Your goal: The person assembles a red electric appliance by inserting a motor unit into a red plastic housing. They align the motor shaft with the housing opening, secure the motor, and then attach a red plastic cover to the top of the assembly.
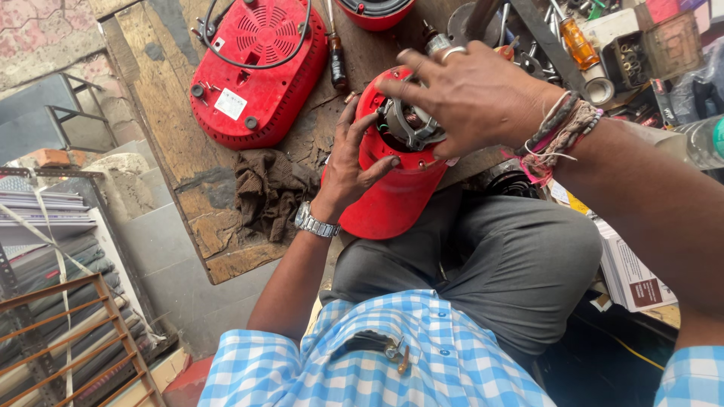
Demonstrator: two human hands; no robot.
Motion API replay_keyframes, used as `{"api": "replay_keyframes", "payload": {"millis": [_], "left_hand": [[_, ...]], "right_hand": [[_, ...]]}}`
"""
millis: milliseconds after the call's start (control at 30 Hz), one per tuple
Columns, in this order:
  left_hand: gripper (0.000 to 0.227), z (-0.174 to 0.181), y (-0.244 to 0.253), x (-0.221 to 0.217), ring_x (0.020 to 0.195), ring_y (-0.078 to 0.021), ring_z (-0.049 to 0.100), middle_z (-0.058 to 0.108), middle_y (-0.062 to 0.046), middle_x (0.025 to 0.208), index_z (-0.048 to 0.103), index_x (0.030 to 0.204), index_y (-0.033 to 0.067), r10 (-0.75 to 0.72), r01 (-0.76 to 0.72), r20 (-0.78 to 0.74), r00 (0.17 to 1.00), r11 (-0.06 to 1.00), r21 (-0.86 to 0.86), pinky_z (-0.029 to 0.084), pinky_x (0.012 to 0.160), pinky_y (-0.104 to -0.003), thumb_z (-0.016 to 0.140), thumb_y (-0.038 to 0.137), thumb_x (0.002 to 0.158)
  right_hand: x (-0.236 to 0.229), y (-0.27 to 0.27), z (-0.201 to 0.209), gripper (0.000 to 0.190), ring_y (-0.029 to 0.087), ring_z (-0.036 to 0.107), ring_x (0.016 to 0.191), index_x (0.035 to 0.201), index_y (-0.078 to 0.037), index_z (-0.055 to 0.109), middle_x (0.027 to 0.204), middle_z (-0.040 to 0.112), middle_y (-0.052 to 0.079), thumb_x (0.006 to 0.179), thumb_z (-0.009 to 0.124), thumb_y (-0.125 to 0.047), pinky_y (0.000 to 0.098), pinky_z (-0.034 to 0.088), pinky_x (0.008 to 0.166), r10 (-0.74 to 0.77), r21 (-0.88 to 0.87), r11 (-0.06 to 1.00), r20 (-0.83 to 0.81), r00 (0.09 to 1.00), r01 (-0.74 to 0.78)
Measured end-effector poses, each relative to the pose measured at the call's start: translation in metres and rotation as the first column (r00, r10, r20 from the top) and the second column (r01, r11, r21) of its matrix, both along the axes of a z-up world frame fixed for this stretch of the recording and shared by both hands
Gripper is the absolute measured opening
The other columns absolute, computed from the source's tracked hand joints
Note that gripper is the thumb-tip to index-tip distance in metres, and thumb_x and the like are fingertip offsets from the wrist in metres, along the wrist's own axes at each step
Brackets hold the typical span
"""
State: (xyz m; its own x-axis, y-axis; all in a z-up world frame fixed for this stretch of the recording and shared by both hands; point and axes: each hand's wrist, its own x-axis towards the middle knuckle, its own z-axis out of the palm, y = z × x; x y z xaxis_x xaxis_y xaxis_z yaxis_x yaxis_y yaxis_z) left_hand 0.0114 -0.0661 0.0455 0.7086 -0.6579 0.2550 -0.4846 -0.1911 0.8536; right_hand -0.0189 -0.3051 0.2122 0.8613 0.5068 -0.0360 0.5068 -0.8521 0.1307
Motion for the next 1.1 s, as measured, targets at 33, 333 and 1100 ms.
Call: {"api": "replay_keyframes", "payload": {"millis": [33, 333, 1100], "left_hand": [[0.080, -0.001, 0.000, 0.001, 0.160, -0.0416, 0.024, 0.019, -0.022, 0.170, 0.047, 0.150, 0.0155, -0.001, 0.001, 0.000, 1.000, 1.000, 0.006, 0.035, 0.129, -0.050, 0.091, 0.032, 0.084], [0.080, -0.011, 0.000, 0.002, 0.160, -0.0422, 0.022, 0.021, -0.023, 0.170, 0.050, 0.149, 0.0147, 0.002, -0.002, 0.051, 0.999, 1.000, -0.010, 0.031, 0.130, -0.053, 0.092, 0.033, 0.083], [0.095, -0.001, 0.001, 0.004, 0.156, -0.0412, 0.029, 0.023, -0.023, 0.167, 0.035, 0.155, 0.0122, 0.007, -0.008, -0.069, 0.998, 1.000, -0.020, 0.043, 0.122, -0.049, 0.089, 0.040, 0.082]], "right_hand": [[0.001, 0.002, 0.002, 0.118, 0.038, 0.072, 0.096, 0.156, -0.020, 0.042, 0.131, 0.061, 0.023, 0.053, 0.084, -0.061, 0.0495, 0.058, 0.072, -0.076, -0.009, 0.997, -0.108, 0.991, 0.075], [0.004, 0.015, 0.021, 0.109, 0.039, 0.071, 0.098, 0.151, -0.020, 0.043, 0.116, 0.065, 0.019, 0.058, 0.090, -0.051, 0.0549, 0.058, 0.074, -0.295, -0.060, 0.955, -0.326, 0.898, 0.292], [-0.002, 0.008, 0.005, 0.094, 0.033, 0.072, 0.093, 0.135, -0.006, 0.059, 0.100, 0.068, 0.017, 0.051, 0.089, -0.039, 0.0424, 0.060, 0.067, -0.150, -0.005, 0.989, -0.081, 0.985, 0.151]]}}
